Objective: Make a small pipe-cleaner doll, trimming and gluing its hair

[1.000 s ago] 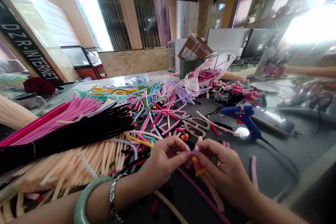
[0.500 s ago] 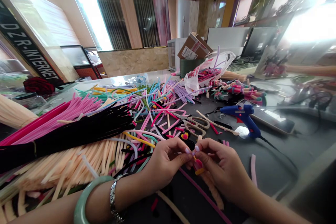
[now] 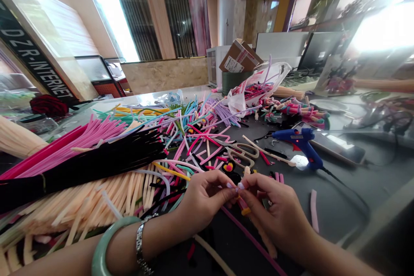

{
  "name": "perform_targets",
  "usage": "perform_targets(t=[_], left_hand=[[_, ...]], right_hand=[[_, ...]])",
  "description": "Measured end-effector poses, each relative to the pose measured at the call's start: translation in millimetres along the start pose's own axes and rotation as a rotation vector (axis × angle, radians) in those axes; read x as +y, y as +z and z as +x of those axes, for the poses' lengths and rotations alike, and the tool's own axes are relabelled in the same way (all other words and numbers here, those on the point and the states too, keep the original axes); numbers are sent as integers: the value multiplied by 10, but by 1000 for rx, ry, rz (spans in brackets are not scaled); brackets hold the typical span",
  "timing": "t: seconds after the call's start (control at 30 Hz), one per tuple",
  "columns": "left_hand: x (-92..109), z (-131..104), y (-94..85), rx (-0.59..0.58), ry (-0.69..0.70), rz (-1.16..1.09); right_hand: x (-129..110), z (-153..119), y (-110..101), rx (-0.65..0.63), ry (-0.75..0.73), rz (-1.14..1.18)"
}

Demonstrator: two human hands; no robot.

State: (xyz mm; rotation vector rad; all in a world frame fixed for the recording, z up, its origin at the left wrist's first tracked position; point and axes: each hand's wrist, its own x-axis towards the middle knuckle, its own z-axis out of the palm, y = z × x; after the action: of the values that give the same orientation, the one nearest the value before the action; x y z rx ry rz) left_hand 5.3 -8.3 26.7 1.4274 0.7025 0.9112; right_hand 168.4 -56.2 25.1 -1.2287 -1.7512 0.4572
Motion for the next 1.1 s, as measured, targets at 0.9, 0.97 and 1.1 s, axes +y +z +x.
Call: perform_targets(t=[0.9,0.97,1.1], left_hand=[[3,-60,-57,-17,283,559],[-10,-57,-63,-31,271,481],[-40,-51,-75,-77,191,267]], right_hand=[[38,-30,4,-16,-54,-52],[20,-21,-9,-28,-31,-16],[-16,-12,-23,-46,-13,24]])
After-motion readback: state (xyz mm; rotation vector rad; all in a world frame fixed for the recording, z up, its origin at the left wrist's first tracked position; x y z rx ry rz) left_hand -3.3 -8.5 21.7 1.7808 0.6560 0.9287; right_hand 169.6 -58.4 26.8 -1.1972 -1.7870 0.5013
